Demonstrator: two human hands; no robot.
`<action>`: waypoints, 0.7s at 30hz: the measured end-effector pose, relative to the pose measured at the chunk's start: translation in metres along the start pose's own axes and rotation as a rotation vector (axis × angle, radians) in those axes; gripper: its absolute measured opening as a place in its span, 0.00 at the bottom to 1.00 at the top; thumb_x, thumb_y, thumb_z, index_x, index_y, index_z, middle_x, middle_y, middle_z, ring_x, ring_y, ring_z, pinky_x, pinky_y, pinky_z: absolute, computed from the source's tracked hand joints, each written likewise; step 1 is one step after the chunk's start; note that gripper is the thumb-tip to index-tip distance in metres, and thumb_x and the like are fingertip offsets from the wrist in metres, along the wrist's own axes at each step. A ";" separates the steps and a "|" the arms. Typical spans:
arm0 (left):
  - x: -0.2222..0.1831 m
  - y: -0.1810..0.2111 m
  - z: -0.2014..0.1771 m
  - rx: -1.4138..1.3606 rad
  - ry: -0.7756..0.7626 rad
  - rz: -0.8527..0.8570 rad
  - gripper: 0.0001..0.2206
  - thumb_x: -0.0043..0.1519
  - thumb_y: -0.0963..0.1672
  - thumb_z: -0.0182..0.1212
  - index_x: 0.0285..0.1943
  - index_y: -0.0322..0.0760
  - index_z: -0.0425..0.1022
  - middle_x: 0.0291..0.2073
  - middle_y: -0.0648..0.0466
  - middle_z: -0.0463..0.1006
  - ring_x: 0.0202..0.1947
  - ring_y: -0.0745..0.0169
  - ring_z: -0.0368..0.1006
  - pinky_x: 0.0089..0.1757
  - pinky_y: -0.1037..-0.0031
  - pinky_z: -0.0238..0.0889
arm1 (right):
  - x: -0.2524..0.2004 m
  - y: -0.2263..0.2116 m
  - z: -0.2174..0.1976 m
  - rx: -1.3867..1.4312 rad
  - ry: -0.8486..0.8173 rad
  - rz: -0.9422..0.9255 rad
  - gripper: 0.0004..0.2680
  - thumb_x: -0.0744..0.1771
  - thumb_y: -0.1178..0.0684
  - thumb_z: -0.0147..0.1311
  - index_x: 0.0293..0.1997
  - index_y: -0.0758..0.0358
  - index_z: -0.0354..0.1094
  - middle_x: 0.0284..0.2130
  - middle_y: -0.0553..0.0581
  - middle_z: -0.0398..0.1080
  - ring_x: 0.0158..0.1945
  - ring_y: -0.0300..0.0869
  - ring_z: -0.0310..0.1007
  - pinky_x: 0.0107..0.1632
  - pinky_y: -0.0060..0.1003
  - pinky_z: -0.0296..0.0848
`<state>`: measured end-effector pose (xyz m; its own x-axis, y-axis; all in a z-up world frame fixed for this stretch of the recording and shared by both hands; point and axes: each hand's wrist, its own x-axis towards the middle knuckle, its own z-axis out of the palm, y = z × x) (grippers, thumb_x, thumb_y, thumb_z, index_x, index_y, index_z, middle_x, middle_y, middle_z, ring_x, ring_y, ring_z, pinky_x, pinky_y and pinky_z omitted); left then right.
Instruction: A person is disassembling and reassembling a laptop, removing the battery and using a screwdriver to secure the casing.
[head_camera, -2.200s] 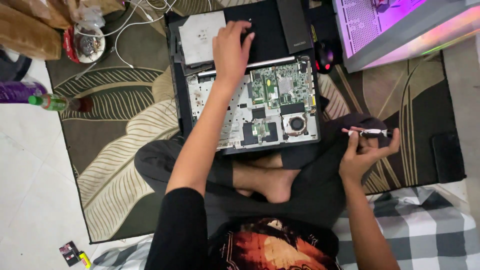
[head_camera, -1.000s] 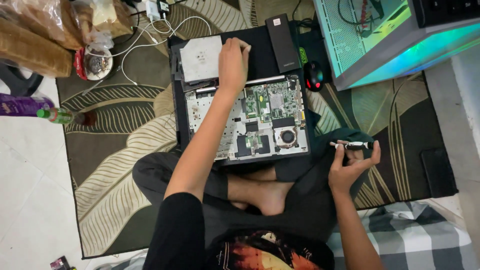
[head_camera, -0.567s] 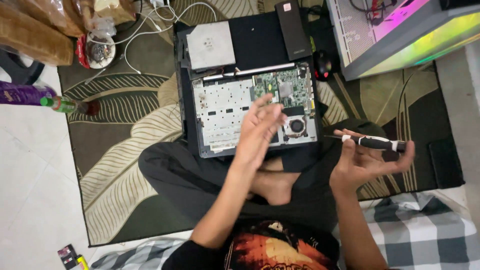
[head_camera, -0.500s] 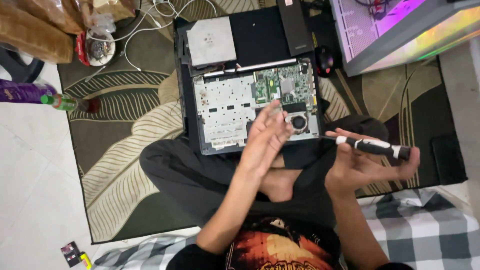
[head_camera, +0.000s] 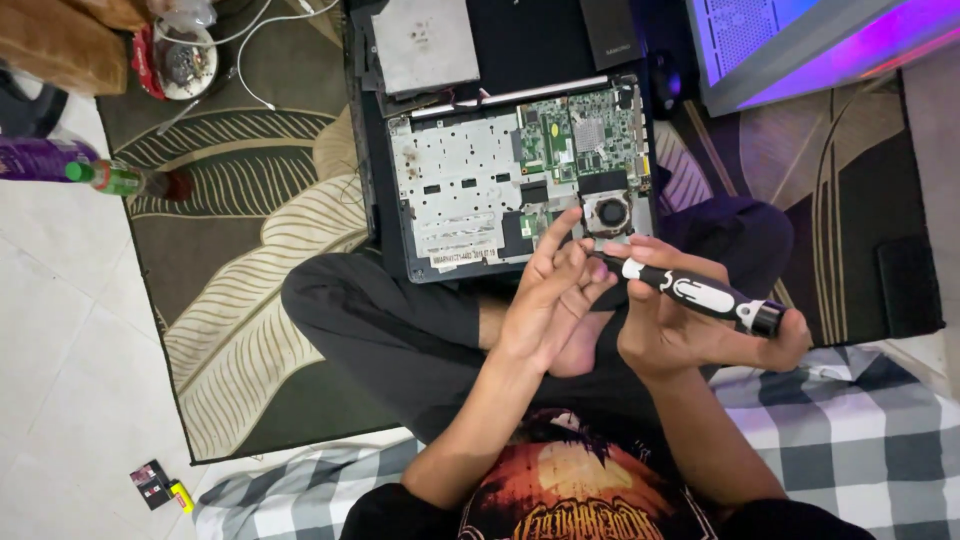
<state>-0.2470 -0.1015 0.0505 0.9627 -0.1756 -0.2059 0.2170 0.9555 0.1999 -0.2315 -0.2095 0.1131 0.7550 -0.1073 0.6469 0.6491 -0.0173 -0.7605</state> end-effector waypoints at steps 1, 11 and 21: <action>0.000 0.000 0.000 -0.002 0.002 -0.001 0.28 0.69 0.38 0.60 0.78 0.38 0.55 0.50 0.52 0.72 0.43 0.64 0.72 0.53 0.71 0.70 | 0.001 0.000 0.000 -0.001 -0.001 0.002 0.31 0.69 0.68 0.51 0.68 0.28 0.36 0.48 0.73 0.67 0.41 0.61 0.77 0.51 0.58 0.82; -0.001 0.004 0.004 0.021 0.025 0.012 0.27 0.68 0.37 0.60 0.76 0.34 0.57 0.48 0.50 0.74 0.42 0.65 0.73 0.51 0.74 0.72 | 0.009 -0.001 0.001 -0.068 -0.057 -0.040 0.30 0.69 0.67 0.51 0.68 0.29 0.36 0.46 0.74 0.66 0.41 0.60 0.77 0.51 0.58 0.82; -0.002 0.009 0.013 0.144 0.039 0.030 0.25 0.67 0.35 0.61 0.73 0.30 0.60 0.47 0.47 0.79 0.42 0.62 0.75 0.49 0.75 0.70 | 0.004 0.010 -0.009 -0.126 -0.025 -0.072 0.34 0.67 0.69 0.55 0.72 0.30 0.36 0.46 0.71 0.65 0.44 0.60 0.76 0.52 0.59 0.82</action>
<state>-0.2452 -0.0955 0.0649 0.9627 -0.1350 -0.2345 0.2116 0.9159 0.3411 -0.2232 -0.2188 0.1076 0.7101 -0.0762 0.7000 0.6861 -0.1486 -0.7122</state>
